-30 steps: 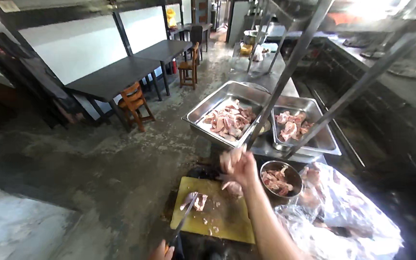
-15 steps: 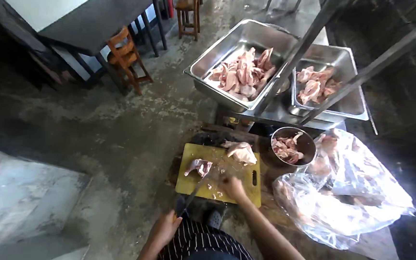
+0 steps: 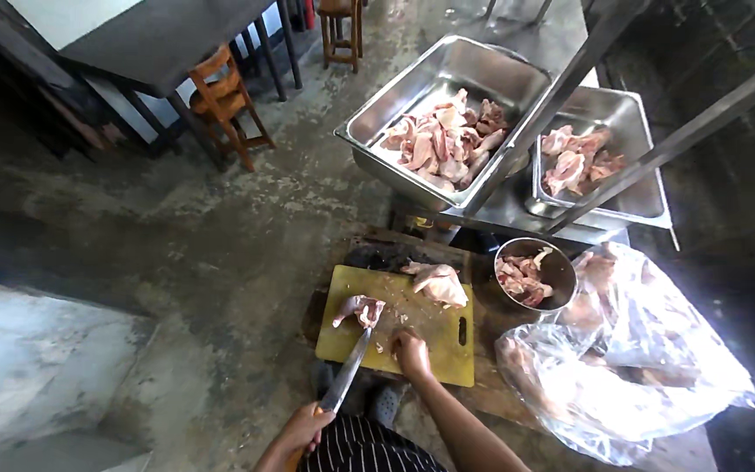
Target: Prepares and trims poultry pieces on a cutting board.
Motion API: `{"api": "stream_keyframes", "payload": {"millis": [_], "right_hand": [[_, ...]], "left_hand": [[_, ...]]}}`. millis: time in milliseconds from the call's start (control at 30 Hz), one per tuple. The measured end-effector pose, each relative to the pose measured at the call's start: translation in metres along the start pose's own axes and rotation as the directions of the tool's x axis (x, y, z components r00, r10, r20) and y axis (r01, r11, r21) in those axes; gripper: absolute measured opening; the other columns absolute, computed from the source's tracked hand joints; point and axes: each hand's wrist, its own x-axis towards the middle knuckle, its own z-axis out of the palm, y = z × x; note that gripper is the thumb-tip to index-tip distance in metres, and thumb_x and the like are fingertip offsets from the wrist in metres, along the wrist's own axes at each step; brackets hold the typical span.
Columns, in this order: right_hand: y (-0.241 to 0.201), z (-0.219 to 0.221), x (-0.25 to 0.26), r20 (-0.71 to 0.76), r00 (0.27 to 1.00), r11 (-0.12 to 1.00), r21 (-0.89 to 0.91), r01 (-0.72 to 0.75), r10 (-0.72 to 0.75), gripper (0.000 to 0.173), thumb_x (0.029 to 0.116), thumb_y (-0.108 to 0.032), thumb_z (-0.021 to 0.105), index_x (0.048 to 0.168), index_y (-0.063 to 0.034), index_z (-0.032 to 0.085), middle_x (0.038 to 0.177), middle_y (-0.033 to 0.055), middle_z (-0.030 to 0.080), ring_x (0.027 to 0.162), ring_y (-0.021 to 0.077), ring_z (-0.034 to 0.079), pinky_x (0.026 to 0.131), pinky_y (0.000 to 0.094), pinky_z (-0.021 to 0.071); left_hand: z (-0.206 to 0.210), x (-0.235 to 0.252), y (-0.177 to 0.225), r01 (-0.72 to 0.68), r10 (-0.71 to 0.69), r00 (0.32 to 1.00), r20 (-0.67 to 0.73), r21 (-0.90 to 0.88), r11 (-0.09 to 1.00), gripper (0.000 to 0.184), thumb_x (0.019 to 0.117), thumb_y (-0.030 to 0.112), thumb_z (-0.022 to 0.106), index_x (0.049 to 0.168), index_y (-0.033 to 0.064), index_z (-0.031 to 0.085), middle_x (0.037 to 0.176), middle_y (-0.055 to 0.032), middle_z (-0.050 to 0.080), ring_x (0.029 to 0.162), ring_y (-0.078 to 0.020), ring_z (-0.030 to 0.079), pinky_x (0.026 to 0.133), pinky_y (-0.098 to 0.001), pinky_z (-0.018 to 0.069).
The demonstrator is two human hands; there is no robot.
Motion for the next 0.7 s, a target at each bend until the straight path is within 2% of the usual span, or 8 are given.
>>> {"api": "stream_keyframes", "payload": {"millis": [100, 167, 233, 300, 367, 433, 600, 700], "right_hand": [[-0.004, -0.032, 0.033, -0.06, 0.997, 0.997, 0.062, -0.047, 0.051, 0.015, 0.0938, -0.014, 0.07, 0.106, -0.0105, 0.076, 0.109, 0.013, 0.075, 0.102, 0.0336, 0.071, 0.09, 0.0589, 0.0566], [0.0, -0.044, 0.056, -0.076, 0.997, 0.998, 0.062, 0.002, 0.003, 0.013, 0.093, -0.014, 0.07, 0.104, -0.0144, 0.077, 0.106, 0.0096, 0.076, 0.098, 0.0304, 0.072, 0.088, 0.0574, 0.0586], [0.007, -0.045, 0.071, -0.013, 0.997, 0.997, -0.01, 0.081, -0.082, 0.015, 0.0933, -0.015, 0.069, 0.105, -0.0169, 0.078, 0.109, 0.0072, 0.075, 0.102, 0.0275, 0.072, 0.091, 0.055, 0.058], [0.016, -0.038, 0.075, 0.096, 0.982, 0.98, -0.104, 0.172, -0.162, 0.015, 0.0935, -0.014, 0.068, 0.106, -0.0148, 0.077, 0.119, 0.0091, 0.072, 0.111, 0.0291, 0.068, 0.097, 0.0543, 0.0556], [0.014, -0.033, 0.07, 0.201, 0.959, 0.96, -0.157, 0.23, -0.197, 0.016, 0.0953, -0.014, 0.067, 0.107, -0.0127, 0.077, 0.122, 0.0123, 0.071, 0.115, 0.0328, 0.067, 0.1, 0.056, 0.0538], [0.01, -0.026, 0.054, 0.259, 0.946, 0.959, -0.152, 0.241, -0.197, 0.015, 0.095, -0.014, 0.067, 0.107, -0.013, 0.077, 0.119, 0.0125, 0.071, 0.111, 0.0333, 0.068, 0.097, 0.0574, 0.055], [0.013, -0.014, 0.009, 0.256, 0.958, 0.989, -0.038, 0.144, -0.129, 0.014, 0.0944, -0.014, 0.068, 0.104, -0.015, 0.078, 0.113, 0.008, 0.073, 0.104, 0.0261, 0.07, 0.094, 0.0518, 0.0575], [0.019, -0.007, -0.005, 0.218, 0.974, 0.997, -0.02, 0.073, -0.067, 0.018, 0.0933, -0.016, 0.07, 0.11, -0.0129, 0.075, 0.116, 0.0095, 0.072, 0.104, 0.0264, 0.07, 0.093, 0.0497, 0.0579]], "left_hand": [[0.01, 0.0, -0.004, -0.008, 0.007, 1.0, -0.003, -0.087, 0.996, 0.051, 0.1015, 0.05, 0.062, 0.128, 0.0073, 0.055, 0.074, -0.0063, 0.06, 0.055, -0.0168, 0.059, 0.055, -0.0338, 0.055], [0.015, -0.002, -0.002, 0.001, -0.002, 1.0, -0.009, -0.094, 0.996, 0.05, 0.1015, 0.05, 0.062, 0.127, 0.008, 0.056, 0.073, -0.0063, 0.06, 0.055, -0.017, 0.059, 0.055, -0.0338, 0.0552], [0.019, -0.002, -0.002, 0.017, -0.017, 1.0, 0.002, -0.096, 0.995, 0.05, 0.1019, 0.051, 0.061, 0.127, 0.0083, 0.055, 0.073, -0.0062, 0.06, 0.055, -0.0172, 0.06, 0.056, -0.0342, 0.0558], [0.027, -0.001, -0.004, 0.022, -0.021, 1.0, 0.019, -0.1, 0.995, 0.051, 0.1019, 0.051, 0.061, 0.129, 0.0079, 0.054, 0.074, -0.0064, 0.061, 0.056, -0.0173, 0.061, 0.056, -0.0346, 0.0564], [0.03, 0.002, -0.004, 0.012, -0.01, 0.999, 0.032, -0.085, 0.996, 0.052, 0.1017, 0.051, 0.062, 0.13, 0.0078, 0.054, 0.074, -0.0056, 0.061, 0.056, -0.0164, 0.06, 0.057, -0.0337, 0.0561], [0.033, 0.007, -0.004, -0.012, 0.015, 0.999, 0.044, -0.064, 0.998, 0.051, 0.1017, 0.05, 0.062, 0.129, 0.0081, 0.055, 0.073, -0.0057, 0.061, 0.055, -0.0168, 0.06, 0.057, -0.0344, 0.056], [0.037, 0.006, 0.005, -0.03, 0.03, 0.996, 0.085, -0.007, 1.0, 0.048, 0.1019, 0.05, 0.061, 0.124, 0.0076, 0.055, 0.072, -0.0051, 0.059, 0.053, -0.016, 0.059, 0.054, -0.0329, 0.0552], [0.039, 0.007, 0.012, -0.01, 0.005, 0.995, 0.102, 0.056, 0.998, 0.051, 0.1014, 0.052, 0.061, 0.125, 0.0069, 0.055, 0.075, -0.0052, 0.06, 0.057, -0.0161, 0.06, 0.058, -0.0335, 0.0557]]}}
